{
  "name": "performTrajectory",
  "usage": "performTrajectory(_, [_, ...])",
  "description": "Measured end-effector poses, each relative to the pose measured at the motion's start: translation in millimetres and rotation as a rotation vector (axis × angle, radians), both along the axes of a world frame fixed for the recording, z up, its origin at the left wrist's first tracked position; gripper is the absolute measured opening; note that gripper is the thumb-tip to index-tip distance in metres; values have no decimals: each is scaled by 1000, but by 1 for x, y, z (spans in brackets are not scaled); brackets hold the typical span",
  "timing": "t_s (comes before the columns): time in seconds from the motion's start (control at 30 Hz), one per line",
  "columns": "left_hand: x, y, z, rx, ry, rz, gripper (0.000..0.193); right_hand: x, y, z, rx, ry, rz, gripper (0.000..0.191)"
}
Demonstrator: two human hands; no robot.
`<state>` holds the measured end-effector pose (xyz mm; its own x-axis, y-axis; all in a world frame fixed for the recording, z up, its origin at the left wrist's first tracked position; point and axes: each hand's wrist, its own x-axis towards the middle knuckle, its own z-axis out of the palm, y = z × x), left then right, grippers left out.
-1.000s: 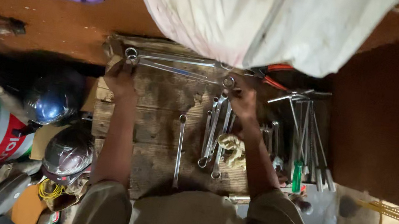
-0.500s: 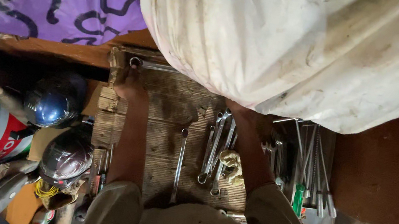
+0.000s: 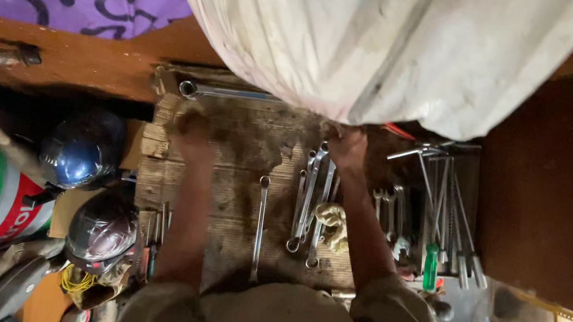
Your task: The person wipes multiple metal tools with a cloth on a cluttered workbench. They handle wrenches and T-shaped tools one at a time, wiping each and placing them back on the bench.
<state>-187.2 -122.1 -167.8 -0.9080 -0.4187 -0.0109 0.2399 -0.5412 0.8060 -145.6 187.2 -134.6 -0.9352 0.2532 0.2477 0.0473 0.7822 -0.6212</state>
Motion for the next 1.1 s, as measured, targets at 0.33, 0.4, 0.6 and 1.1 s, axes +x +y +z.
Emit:
performTrajectory(0.33, [188, 81, -10, -1336, -131, -368, 28, 171, -5, -50, 132, -302, -144, 16])
performTrajectory(0.4, [199, 89, -16, -1384, -152, -443, 37, 182, -24, -46, -5, -440, -142, 25])
performTrajectory(0.6, [204, 91, -21, -1131, -103, -485, 26, 182, -57, -16, 186, -572, -61, 26])
performTrajectory(1.1, [39, 12, 68, -10, -323, -241, 26, 39, -45, 35, -1219, -259, -124, 19])
